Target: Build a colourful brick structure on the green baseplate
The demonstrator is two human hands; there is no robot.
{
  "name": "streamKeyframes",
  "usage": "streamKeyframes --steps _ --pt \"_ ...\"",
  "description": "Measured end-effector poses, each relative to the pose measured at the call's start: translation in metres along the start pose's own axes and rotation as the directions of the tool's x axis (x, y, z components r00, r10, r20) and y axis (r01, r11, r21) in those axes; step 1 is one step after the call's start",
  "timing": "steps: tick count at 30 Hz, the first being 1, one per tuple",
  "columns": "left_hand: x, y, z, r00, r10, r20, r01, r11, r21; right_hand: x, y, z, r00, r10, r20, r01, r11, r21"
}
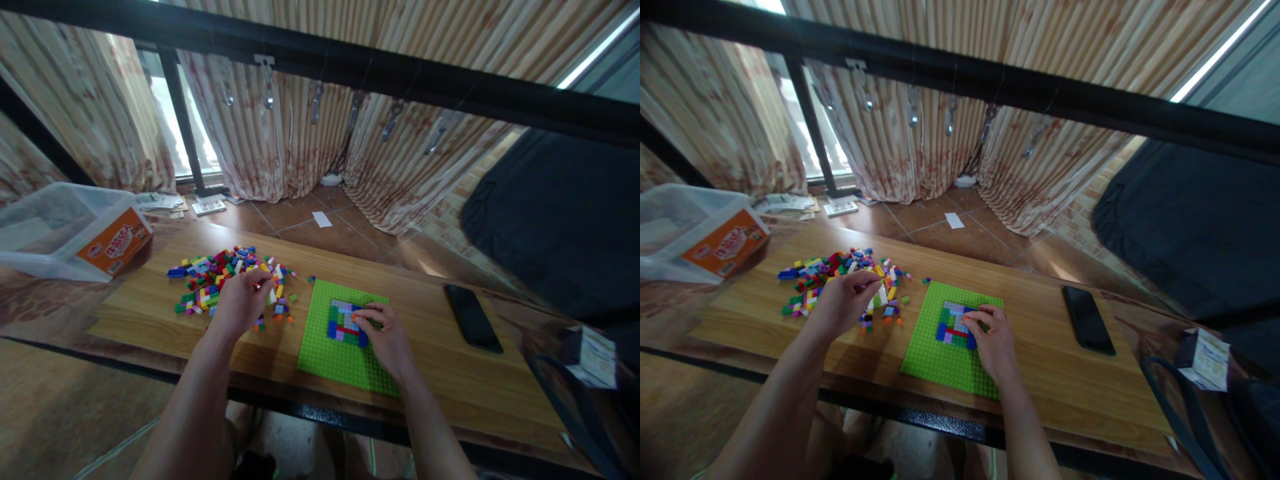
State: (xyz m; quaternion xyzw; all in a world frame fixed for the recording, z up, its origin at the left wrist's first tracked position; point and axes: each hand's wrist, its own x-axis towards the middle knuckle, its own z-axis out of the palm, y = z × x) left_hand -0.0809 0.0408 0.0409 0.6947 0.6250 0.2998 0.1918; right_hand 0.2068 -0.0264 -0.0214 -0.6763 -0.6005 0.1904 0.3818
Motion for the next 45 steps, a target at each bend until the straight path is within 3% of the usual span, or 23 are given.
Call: streamKeyframes --steps 12,23,35,42,45 --pt "-0.001 0.002 0.001 1.0 0.005 -0.006 -0.005 0.999 -0.049 -0.001 0.005 0.004 0.998 -0.024 -0.05 0.026 0.999 0.038" --pt "-0.002 0.013 0.008 0.999 0.017 0.051 -0.013 0.996 -0.085 0.003 0.006 -0.007 0.99 -0.133 0.054 0.136 0.988 -0.069" --pt "-0.002 0.012 0.017 0.991 0.101 0.087 -0.09 0.988 -0.124 -0.006 0.008 0.002 0.998 -0.016 -0.065 0.013 0.998 -0.058" --pt "-0.001 0.014 0.017 0.991 0.101 0.088 -0.09 0.989 -0.121 -0.006 0.009 0.004 0.997 0.009 -0.083 -0.011 1.0 -0.027" --pt "-0.004 0.021 0.019 0.981 0.157 0.117 -0.14 0.98 -0.144 -0.007 0.009 0.004 0.996 0.021 -0.09 -0.022 1.0 -0.011"
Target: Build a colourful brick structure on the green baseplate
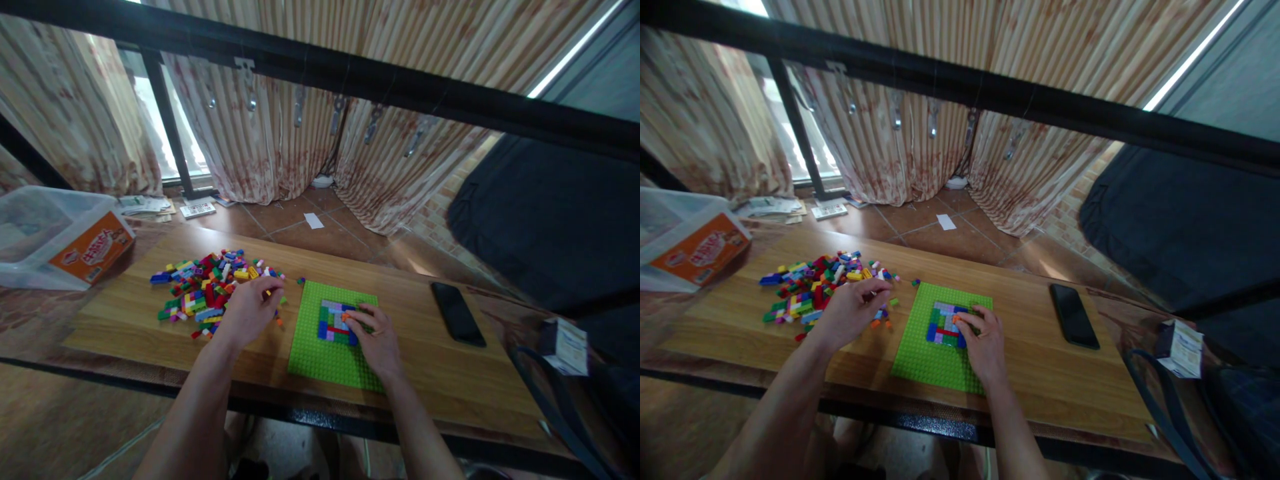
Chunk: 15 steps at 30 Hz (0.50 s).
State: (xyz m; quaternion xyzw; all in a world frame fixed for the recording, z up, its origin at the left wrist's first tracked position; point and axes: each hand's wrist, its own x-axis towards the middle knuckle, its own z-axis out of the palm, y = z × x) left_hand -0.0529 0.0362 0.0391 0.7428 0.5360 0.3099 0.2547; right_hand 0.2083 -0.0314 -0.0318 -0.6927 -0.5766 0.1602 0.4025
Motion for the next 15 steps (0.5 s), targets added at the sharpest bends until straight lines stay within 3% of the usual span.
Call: streamKeyframes --steps 4,8,11,15 --pt "-0.007 0.022 0.024 0.974 0.092 0.208 -0.084 0.995 -0.044 -0.001 -0.003 0.001 1.0 0.0 -0.016 0.0 1.0 -0.007" --pt "-0.018 0.048 0.06 0.933 0.047 0.358 -0.054 0.999 0.009 -0.002 -0.007 0.0 1.0 -0.005 -0.012 0.005 0.999 -0.034" --pt "-0.024 0.058 0.079 0.918 0.051 0.394 -0.059 0.998 0.007 -0.002 -0.007 -0.001 1.0 -0.016 -0.003 0.016 0.999 -0.047" --pt "-0.028 0.062 0.089 0.908 0.033 0.417 -0.03 0.999 -0.014 -0.001 -0.006 -0.002 0.999 -0.032 0.007 0.032 0.998 -0.049"
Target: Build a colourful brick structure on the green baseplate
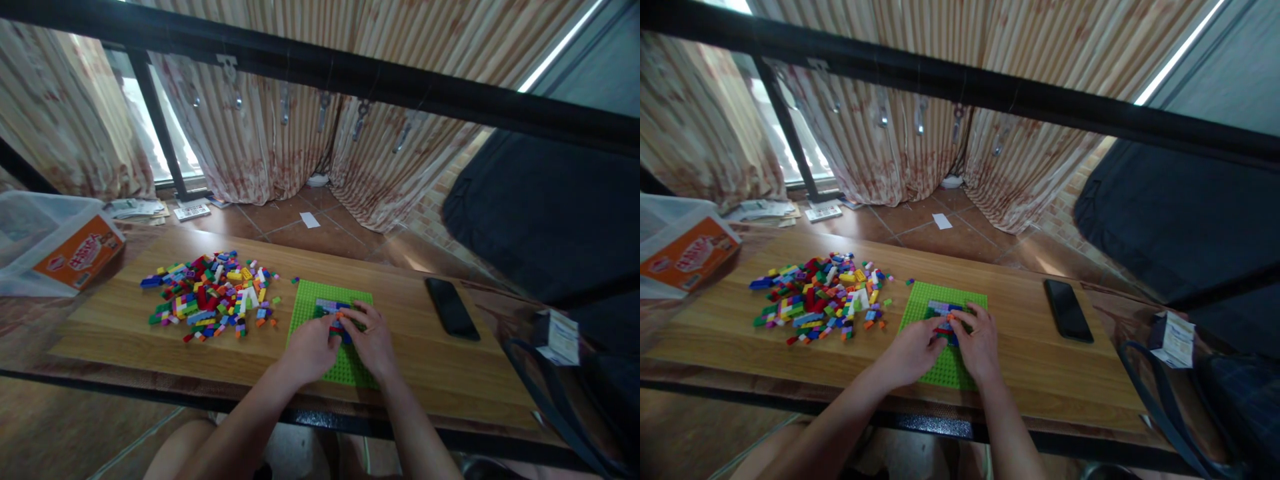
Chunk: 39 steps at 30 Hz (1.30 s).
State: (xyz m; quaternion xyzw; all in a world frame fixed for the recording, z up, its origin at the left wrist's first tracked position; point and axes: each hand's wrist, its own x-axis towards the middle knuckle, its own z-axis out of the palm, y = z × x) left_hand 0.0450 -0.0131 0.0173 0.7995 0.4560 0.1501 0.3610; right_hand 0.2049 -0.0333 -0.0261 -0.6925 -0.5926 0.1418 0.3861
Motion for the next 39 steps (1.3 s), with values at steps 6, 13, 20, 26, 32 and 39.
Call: streamKeyframes --steps 6,13,20,26,32,39 --pt "-0.0023 0.0019 -0.0001 0.999 -0.002 0.054 0.005 0.998 -0.068 0.0006 0.0003 -0.0012 1.0 -0.002 0.005 0.002 1.0 -0.001" --pt "-0.0017 -0.0013 0.0011 0.998 0.009 0.06 -0.003 0.995 -0.099 0.0007 -0.0026 -0.0021 1.0 -0.006 -0.001 0.006 1.0 -0.003" --pt "-0.0048 0.0022 0.0051 0.997 -0.025 0.072 0.034 0.991 -0.126 0.0002 -0.0011 -0.0057 1.0 -0.004 0.021 0.005 1.0 -0.017" --pt "-0.0055 0.0023 0.0067 0.998 -0.024 0.066 0.032 0.99 -0.136 0.0002 -0.0028 -0.0083 1.0 -0.008 0.023 0.008 1.0 -0.003" --pt "-0.0045 0.0018 0.006 0.997 0.006 0.073 0.003 0.992 -0.129 0.0009 -0.0015 -0.0089 1.0 -0.004 0.026 0.004 1.0 0.022" --pt "-0.0049 0.0014 0.0074 0.998 0.024 0.056 -0.016 0.989 -0.147 0.0011 -0.0021 -0.0068 1.0 -0.004 0.025 0.003 1.0 0.021"
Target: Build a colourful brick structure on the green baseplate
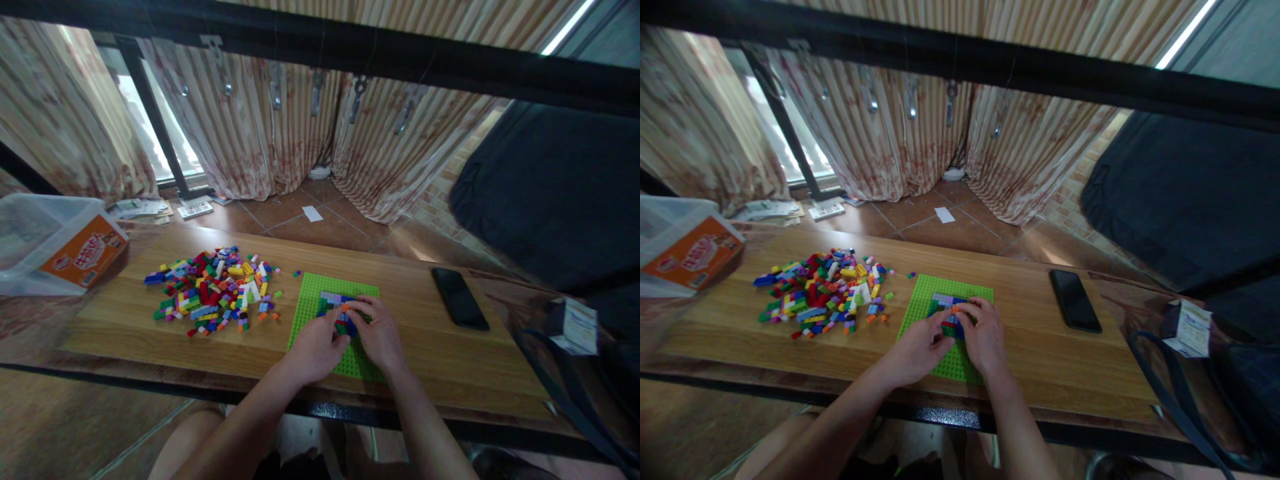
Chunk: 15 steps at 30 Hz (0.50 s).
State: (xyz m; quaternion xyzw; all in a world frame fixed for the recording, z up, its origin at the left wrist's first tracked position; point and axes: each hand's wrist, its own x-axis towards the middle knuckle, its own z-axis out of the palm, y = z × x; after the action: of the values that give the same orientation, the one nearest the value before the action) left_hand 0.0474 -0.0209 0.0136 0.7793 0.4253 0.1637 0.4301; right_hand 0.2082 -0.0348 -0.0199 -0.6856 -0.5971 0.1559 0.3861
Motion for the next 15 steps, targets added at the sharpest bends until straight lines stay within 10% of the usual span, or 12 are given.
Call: streamKeyframes --steps 15 --pt "-0.0013 0.0011 0.0001 1.0 -0.02 -0.007 0.02 0.999 0.045 -0.0019 -0.0024 0.0004 0.997 -0.077 0.014 0.079 0.984 -0.158"
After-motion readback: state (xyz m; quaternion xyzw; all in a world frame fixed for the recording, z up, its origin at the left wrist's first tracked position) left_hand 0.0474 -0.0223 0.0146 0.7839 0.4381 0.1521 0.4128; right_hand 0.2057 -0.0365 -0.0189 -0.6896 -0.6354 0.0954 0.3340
